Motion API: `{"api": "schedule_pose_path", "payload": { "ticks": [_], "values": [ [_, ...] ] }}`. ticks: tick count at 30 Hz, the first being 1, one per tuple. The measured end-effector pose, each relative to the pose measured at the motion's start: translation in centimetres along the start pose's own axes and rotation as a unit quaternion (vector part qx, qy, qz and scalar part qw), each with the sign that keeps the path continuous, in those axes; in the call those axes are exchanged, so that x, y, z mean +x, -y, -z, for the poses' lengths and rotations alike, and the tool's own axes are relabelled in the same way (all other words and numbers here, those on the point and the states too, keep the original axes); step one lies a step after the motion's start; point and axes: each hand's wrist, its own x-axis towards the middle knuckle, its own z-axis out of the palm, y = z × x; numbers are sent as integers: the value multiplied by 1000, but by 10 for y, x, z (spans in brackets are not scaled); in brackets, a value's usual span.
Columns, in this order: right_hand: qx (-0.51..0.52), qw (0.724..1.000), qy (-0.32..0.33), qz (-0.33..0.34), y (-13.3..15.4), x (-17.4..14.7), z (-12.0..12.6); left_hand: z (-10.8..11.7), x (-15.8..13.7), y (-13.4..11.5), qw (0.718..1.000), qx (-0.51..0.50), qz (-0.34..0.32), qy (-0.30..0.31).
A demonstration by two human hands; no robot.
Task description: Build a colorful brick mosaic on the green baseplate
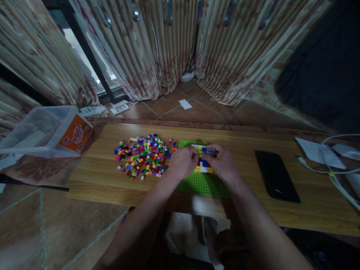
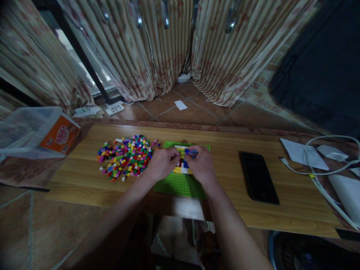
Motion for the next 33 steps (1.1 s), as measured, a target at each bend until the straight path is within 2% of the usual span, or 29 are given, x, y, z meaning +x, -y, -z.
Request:
{"api": "schedule_pose_path", "payload": {
  "ticks": [13, 21, 27, 33],
  "values": [
    [32, 999, 4, -32, 3, 1, -2, -5, 1, -1, 1000, -3, 4, -13],
    [30, 999, 17, -17, -3, 1, 1, -4, -7, 2, 1000, 9, -12, -11],
    [22, 998, 39, -42, -8, 5, 5, 10, -11, 14, 999, 15, -2, -33],
    [-15, 998, 37, -49, 0, 6, 6, 40, -16, 49, 998, -12, 8, -64]
  ]
}}
